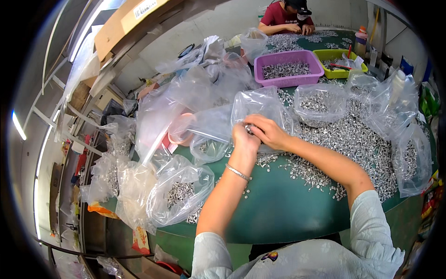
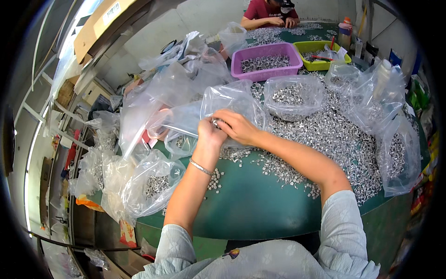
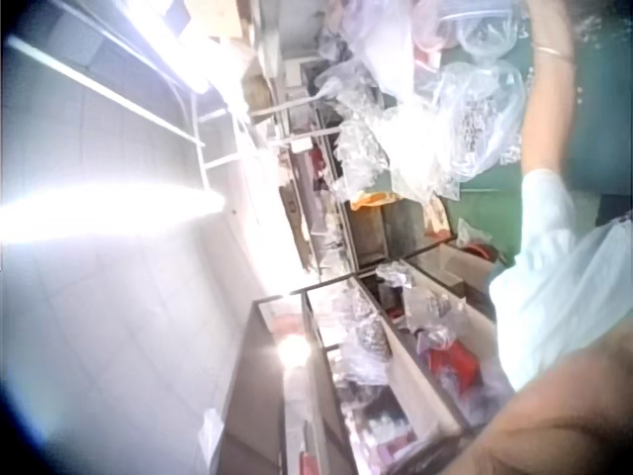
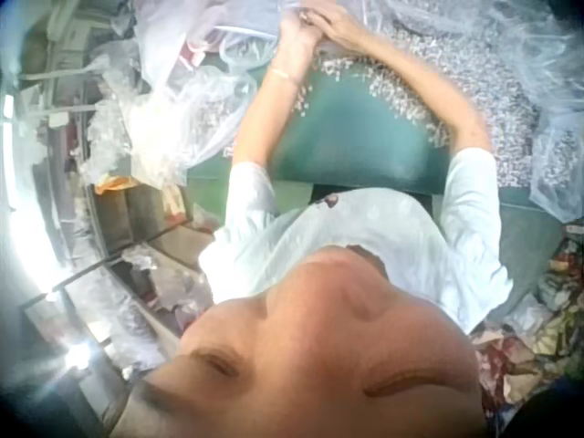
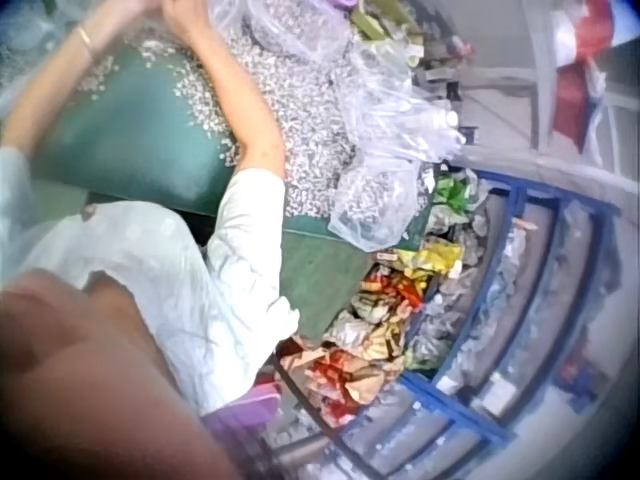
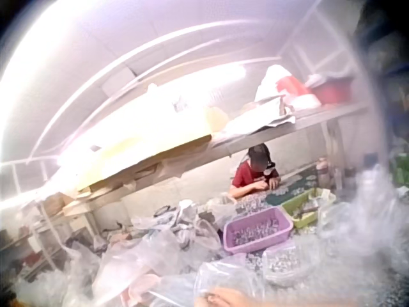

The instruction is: The person sorts small metal decorative or hardware parts by hand, picking them from large piles and arranging them into specific clusters on a work surface.

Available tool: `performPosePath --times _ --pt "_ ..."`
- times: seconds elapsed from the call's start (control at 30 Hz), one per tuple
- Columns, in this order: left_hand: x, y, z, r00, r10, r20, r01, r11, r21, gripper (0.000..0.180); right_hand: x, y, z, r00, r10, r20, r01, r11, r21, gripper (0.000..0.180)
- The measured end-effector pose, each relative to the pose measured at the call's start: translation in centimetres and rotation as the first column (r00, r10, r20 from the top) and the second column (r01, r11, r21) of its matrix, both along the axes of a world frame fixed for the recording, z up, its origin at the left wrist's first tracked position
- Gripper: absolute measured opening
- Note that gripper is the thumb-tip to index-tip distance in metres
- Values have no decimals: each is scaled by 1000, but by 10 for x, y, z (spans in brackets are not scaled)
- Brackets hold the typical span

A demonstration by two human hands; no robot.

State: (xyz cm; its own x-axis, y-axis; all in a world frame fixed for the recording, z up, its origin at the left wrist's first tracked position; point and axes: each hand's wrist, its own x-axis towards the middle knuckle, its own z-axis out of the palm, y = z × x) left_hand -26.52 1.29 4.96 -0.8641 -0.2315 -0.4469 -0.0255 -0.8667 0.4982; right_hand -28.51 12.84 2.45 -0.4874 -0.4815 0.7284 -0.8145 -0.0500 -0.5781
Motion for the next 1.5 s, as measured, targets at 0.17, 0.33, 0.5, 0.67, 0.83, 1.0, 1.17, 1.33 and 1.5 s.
performPosePath --times 0.17,0.33,0.5,0.67,0.83,1.0,1.17,1.33,1.5 --pt "25 25 51 995 -90 32 96 950 -297 34 -16 12 -13 963 -267 38 255 948 191 28" --pt "40 16 38 983 -185 5 174 913 -370 26 -9 50 15 991 -114 65 88 947 308 26" --pt "101 42 32 924 -334 -186 132 736 -664 30 60 122 37 954 -237 186 159 920 359 23" --pt "124 88 -32 685 -729 6 -71 -75 -995 34 135 196 -9 780 -620 -90 537 588 605 43" --pt "97 125 -83 710 -701 66 -391 -471 -791 49 161 186 -49 690 -677 -255 595 330 733 69" --pt "116 105 -92 653 -750 111 -381 -451 -807 49 180 156 -58 777 -604 -178 536 487 689 72" --pt "161 74 -72 658 -746 101 -350 -422 -836 46 200 142 -53 912 -407 -51 321 631 707 65" --pt "196 50 -67 749 -653 117 -207 -398 -894 42 186 170 -41 987 -120 -111 163 709 686 36" --pt "192 35 -65 764 -636 110 -107 -294 -950 32 164 197 -36 934 -270 -235 358 689 630 20"
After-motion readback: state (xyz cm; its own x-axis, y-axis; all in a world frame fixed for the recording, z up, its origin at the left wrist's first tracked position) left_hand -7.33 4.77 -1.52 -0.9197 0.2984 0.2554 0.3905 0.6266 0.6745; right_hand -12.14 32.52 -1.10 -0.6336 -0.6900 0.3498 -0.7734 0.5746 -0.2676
